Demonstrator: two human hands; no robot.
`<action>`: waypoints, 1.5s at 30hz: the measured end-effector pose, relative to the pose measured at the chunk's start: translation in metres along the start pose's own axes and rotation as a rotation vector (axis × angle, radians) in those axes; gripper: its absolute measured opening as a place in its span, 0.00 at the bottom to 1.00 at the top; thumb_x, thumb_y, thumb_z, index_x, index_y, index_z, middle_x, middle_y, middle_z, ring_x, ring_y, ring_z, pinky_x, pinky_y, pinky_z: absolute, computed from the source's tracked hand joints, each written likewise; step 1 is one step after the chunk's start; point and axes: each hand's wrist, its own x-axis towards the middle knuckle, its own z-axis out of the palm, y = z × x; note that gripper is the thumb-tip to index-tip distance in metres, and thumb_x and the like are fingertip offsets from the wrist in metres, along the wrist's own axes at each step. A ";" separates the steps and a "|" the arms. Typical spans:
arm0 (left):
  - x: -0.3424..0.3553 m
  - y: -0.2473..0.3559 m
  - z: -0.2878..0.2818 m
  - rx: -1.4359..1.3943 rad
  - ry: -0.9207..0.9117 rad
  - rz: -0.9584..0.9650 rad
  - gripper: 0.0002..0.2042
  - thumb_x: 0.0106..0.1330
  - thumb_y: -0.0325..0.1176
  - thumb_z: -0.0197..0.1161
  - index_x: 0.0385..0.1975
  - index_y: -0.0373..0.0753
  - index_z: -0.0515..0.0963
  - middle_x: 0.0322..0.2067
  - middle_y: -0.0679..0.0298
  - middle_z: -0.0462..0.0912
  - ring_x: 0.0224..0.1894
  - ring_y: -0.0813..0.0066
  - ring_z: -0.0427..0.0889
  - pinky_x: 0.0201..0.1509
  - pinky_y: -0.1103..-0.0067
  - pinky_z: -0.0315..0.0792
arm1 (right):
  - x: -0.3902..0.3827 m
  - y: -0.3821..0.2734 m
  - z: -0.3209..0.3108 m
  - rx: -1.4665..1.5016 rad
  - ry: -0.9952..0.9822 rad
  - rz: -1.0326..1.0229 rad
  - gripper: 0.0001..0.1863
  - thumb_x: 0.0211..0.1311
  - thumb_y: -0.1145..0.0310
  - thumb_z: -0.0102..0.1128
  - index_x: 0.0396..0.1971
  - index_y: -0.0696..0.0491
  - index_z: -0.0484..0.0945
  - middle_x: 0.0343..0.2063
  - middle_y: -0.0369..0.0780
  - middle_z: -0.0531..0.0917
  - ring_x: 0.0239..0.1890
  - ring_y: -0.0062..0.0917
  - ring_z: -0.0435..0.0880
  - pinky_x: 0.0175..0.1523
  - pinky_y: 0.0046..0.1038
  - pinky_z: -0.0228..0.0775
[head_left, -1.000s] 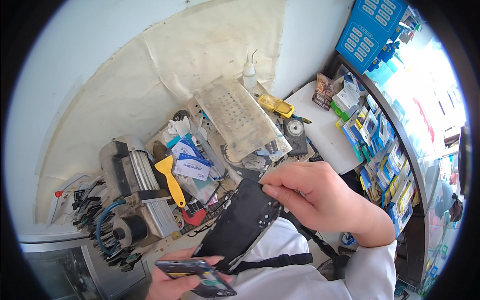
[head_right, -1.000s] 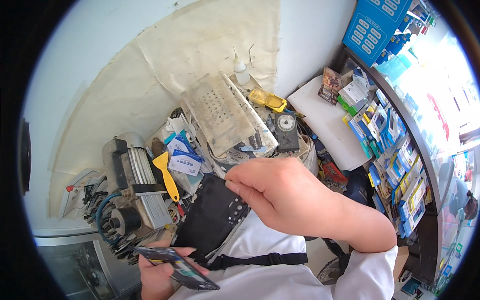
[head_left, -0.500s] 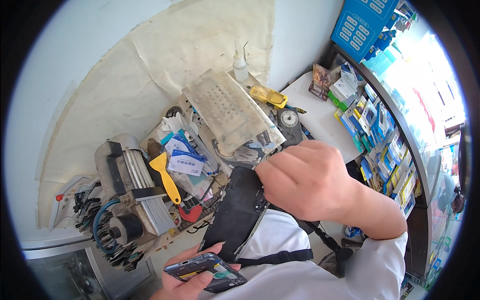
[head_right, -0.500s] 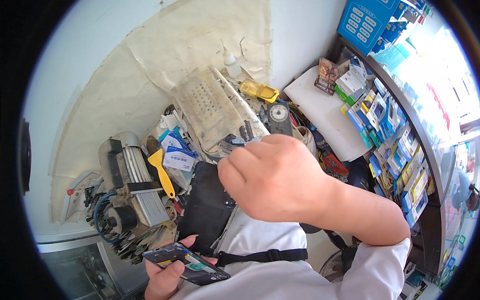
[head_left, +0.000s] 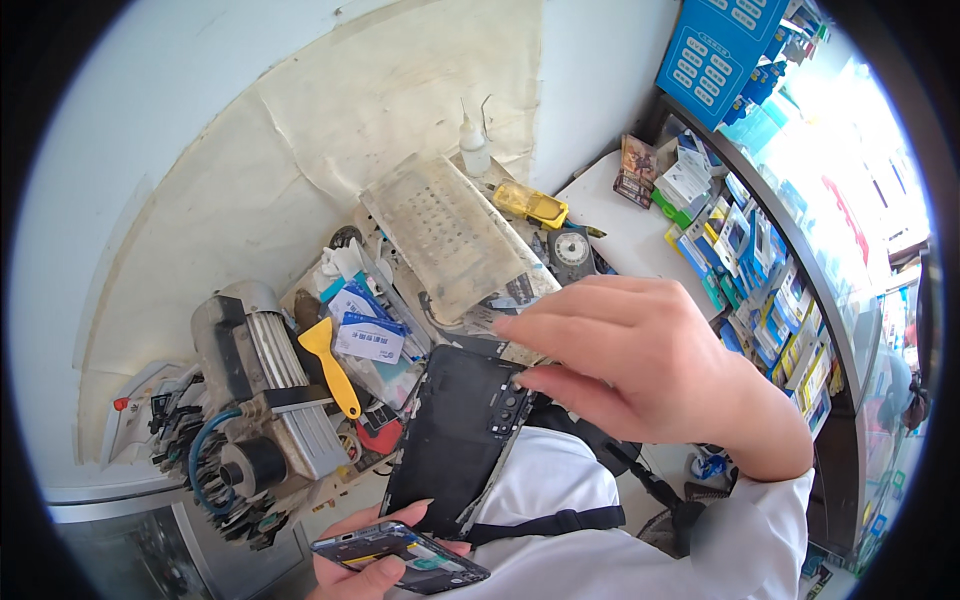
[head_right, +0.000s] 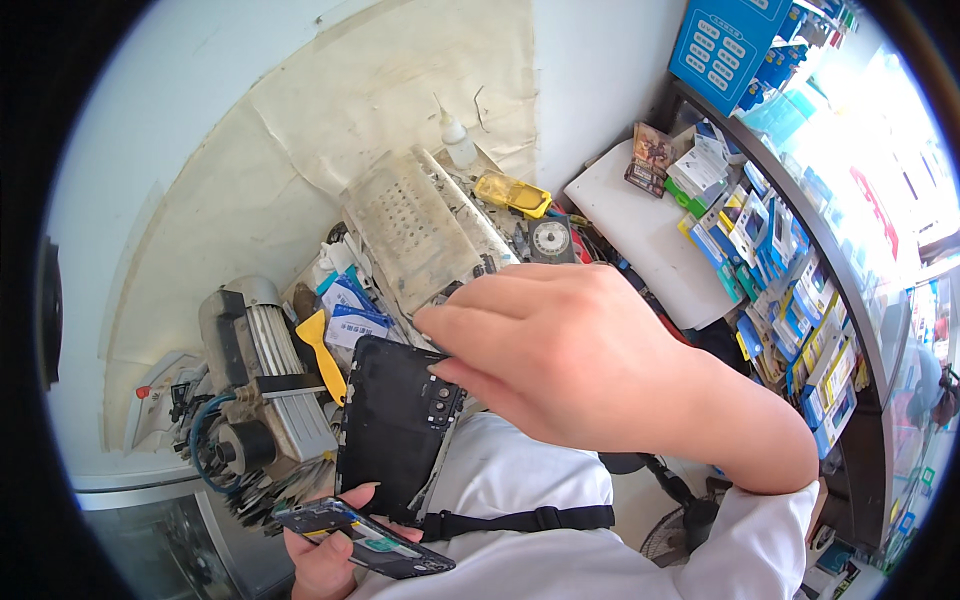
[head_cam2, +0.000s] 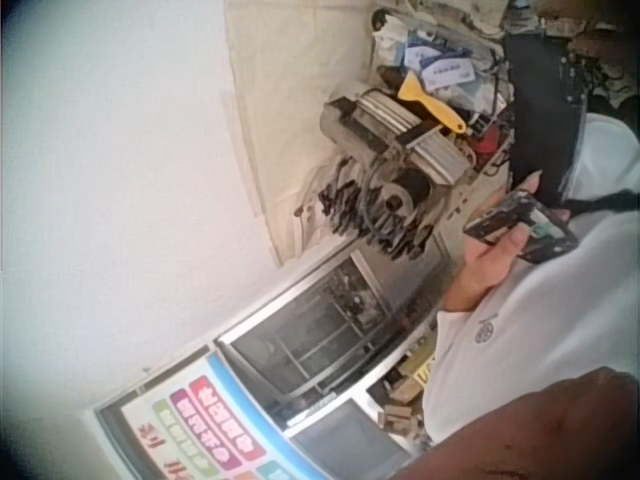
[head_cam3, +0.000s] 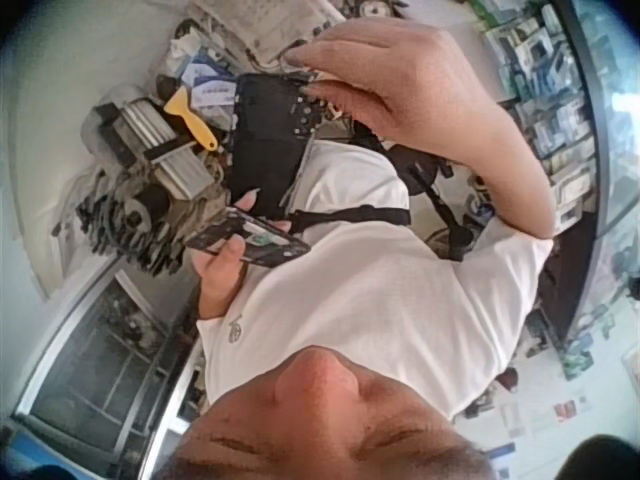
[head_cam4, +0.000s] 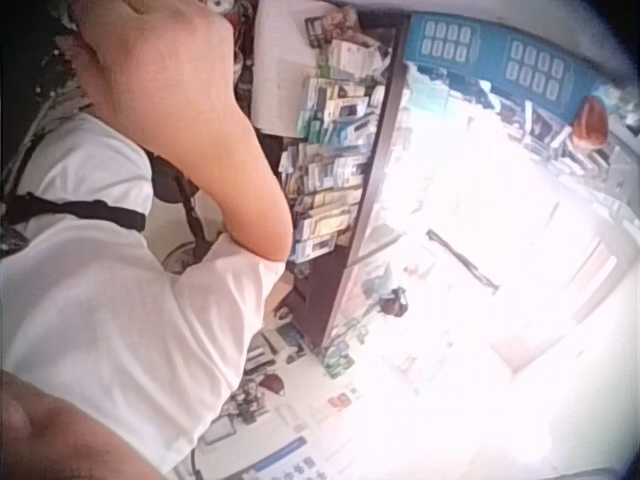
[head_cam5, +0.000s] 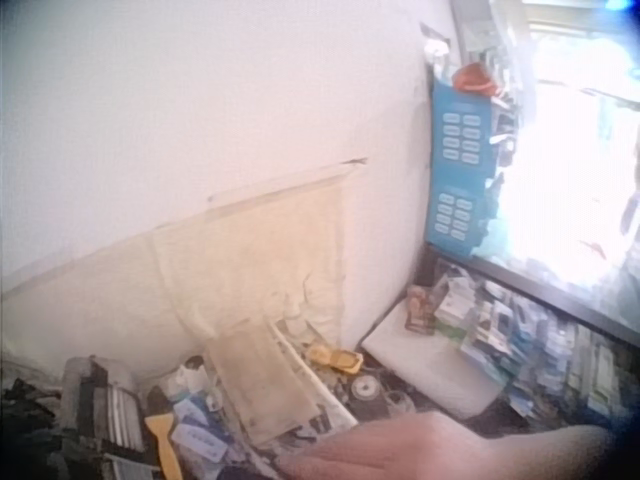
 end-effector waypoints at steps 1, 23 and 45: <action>0.000 0.000 -0.001 0.011 -0.012 -0.018 0.26 0.71 0.30 0.63 0.63 0.21 0.65 0.63 0.40 0.72 0.48 0.40 0.85 0.51 0.52 0.83 | 0.001 0.000 0.000 -0.035 -0.057 -0.006 0.13 0.53 0.77 0.70 0.41 0.59 0.83 0.33 0.42 0.86 0.30 0.34 0.85 0.33 0.31 0.77; 0.008 0.000 -0.004 0.415 -0.095 0.084 0.21 0.72 0.27 0.59 0.60 0.21 0.71 0.53 0.43 0.81 0.48 0.54 0.86 0.53 0.65 0.80 | 0.012 0.019 -0.002 -0.388 0.079 -0.198 0.10 0.36 0.71 0.64 0.17 0.51 0.70 0.16 0.35 0.68 0.20 0.29 0.74 0.25 0.30 0.67; -0.002 -0.001 -0.009 0.114 -0.090 0.034 0.22 0.73 0.26 0.59 0.64 0.26 0.67 0.64 0.41 0.71 0.51 0.42 0.84 0.56 0.53 0.80 | 0.004 -0.002 0.022 -0.115 0.106 -0.146 0.15 0.43 0.74 0.64 0.35 0.56 0.79 0.29 0.38 0.83 0.26 0.30 0.84 0.29 0.29 0.78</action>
